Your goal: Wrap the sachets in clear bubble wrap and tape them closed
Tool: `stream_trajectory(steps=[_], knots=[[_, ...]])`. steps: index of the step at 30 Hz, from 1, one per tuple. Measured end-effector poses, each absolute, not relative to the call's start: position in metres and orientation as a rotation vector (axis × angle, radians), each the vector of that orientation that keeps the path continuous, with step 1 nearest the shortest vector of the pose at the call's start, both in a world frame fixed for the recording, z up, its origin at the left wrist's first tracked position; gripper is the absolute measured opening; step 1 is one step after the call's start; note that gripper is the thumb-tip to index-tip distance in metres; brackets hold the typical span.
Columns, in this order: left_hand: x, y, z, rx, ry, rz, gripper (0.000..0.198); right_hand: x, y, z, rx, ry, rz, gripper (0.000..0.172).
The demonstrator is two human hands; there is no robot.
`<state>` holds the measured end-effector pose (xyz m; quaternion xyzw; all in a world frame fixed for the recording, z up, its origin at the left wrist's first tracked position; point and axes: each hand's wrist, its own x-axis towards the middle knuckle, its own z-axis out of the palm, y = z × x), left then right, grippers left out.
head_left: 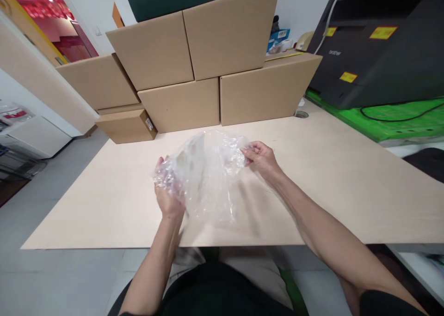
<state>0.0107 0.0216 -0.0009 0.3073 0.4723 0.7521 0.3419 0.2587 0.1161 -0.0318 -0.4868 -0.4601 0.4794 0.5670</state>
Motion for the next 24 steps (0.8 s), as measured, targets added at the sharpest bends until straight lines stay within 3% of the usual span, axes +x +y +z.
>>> stream_trajectory(steps=[4, 6, 11, 13, 16, 18, 21, 24], knots=[[-0.015, 0.021, -0.014, 0.522, 1.270, 1.993, 0.040, 0.259, 0.114, -0.031, -1.172, -1.034, 0.933, 0.059], [-0.021, 0.016, -0.023, 0.568, 1.289, 2.008, 0.041, 0.255, 0.105, -0.028, -1.165, -1.097, 0.911, 0.054], [-0.028, -0.007, -0.037, 0.761, 1.513, 1.959, 0.082, 0.237, 0.076, -0.016, -1.035, -1.294, 1.349, 0.052], [-0.034, -0.018, -0.037, 1.025, 1.700, 1.907, 0.068, 0.231, 0.069, -0.014, -1.048, -1.263, 1.428, 0.051], [-0.052, -0.029, -0.033, 1.523, 2.012, 1.727, 0.020, 0.228, 0.069, -0.014, -1.075, -1.180, 1.411, 0.044], [-0.070, -0.032, -0.032, 1.566, 2.133, 1.730, 0.012, 0.232, 0.074, -0.014, -1.087, -1.127, 1.350, 0.041], [-0.103, -0.036, -0.031, 1.106, 2.102, 1.913, 0.017, 0.242, 0.084, -0.017, -1.139, -1.063, 1.252, 0.037], [-0.131, -0.047, -0.031, 0.836, 2.169, 1.765, 0.052, 0.252, 0.091, -0.020, -1.206, -1.045, 1.249, 0.033]])
